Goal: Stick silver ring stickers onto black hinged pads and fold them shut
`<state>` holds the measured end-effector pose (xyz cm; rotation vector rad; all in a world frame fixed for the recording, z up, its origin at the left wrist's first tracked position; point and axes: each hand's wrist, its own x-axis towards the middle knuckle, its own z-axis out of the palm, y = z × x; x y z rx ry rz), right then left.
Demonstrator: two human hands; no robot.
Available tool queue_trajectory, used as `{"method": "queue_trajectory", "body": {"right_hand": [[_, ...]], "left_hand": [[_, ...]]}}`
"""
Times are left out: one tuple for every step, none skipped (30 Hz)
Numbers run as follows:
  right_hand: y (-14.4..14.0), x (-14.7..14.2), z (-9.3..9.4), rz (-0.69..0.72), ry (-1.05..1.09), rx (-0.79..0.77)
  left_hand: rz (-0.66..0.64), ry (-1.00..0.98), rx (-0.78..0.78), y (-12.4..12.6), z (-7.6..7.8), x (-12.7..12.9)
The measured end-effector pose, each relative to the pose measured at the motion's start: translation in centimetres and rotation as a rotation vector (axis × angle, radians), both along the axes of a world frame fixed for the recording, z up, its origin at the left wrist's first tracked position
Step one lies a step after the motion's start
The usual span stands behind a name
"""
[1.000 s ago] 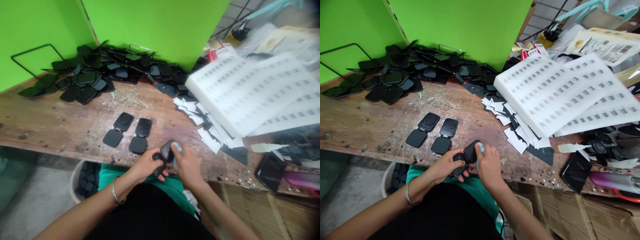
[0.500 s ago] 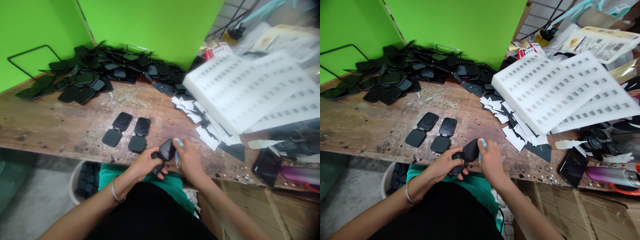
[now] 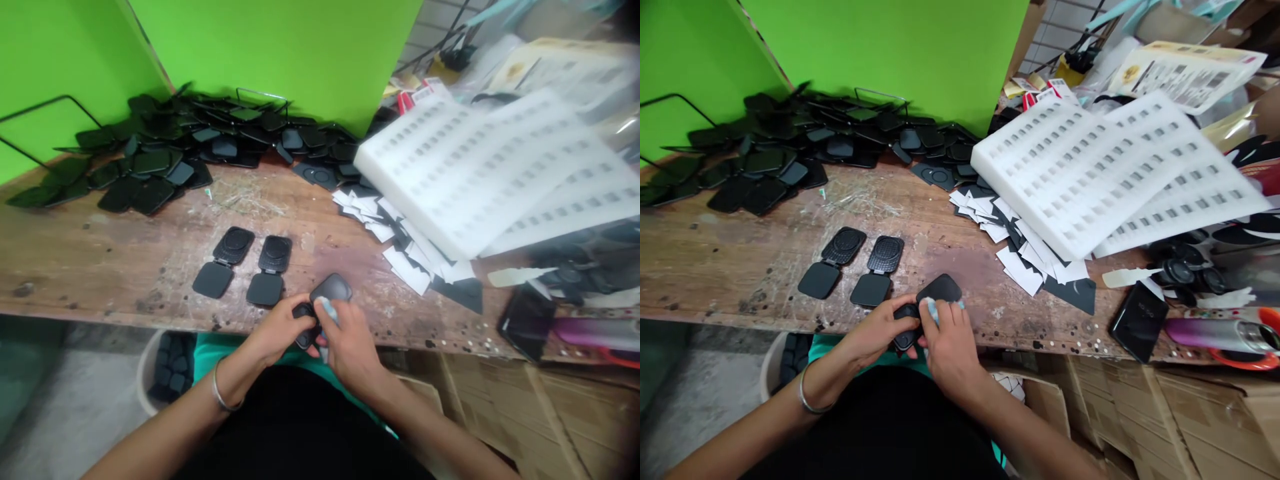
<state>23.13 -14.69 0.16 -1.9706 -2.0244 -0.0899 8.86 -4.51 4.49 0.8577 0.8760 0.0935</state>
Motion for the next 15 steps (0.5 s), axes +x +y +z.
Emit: {"method": "queue_trajectory", "body": {"right_hand": [[0.6,0.1,-0.1,-0.021,-0.018,0.002],[1.1,0.6,-0.2,-0.067,-0.043,0.000],[1.6,1.6,-0.3,-0.124,-0.070,-0.009],[2.0,3.0,-0.3,-0.171,-0.088,-0.025],[2.1,4.6,-0.1,-0.198,-0.097,-0.042],[2.0,6.3,0.1,-0.217,-0.106,-0.052],[1.7,7.9,0.5,-0.234,-0.118,-0.046],[1.2,9.3,0.9,-0.257,-0.136,-0.021],[0.6,10.3,1.5,-0.290,-0.157,0.022],[0.1,10.9,2.2,-0.336,-0.170,0.082],[-0.4,11.1,2.8,-0.389,-0.161,0.149],[-0.6,10.8,3.5,-0.433,-0.118,0.210],[-0.5,10.2,4.1,-0.462,-0.035,0.252],[-0.3,9.3,4.5,-0.466,0.080,0.264],[0.2,8.1,4.9,-0.443,0.215,0.244]], "left_hand": [[-0.006,0.000,0.000,0.0,-0.1,0.0],[-0.020,0.003,0.000,0.1,-0.2,-0.1],[-0.039,0.009,-0.002,0.1,-0.2,-0.1],[-0.060,0.020,-0.006,0.1,-0.2,-0.2],[-0.076,0.036,-0.005,0.1,-0.1,-0.3],[-0.088,0.052,0.000,0.1,0.0,-0.4],[-0.096,0.063,0.014,0.1,0.3,-0.5],[-0.097,0.064,0.038,0.0,0.6,-0.6],[-0.095,0.055,0.075,-0.2,1.1,-0.8],[-0.090,0.037,0.131,-0.4,1.5,-0.9],[-0.086,0.015,0.211,-0.6,2.0,-1.0],[-0.080,-0.005,0.317,-0.9,2.4,-1.1],[-0.071,-0.016,0.449,-1.1,2.7,-1.1],[-0.060,-0.017,0.599,-1.3,2.9,-1.0],[-0.048,-0.008,0.756,-1.4,2.9,-0.9]]}}
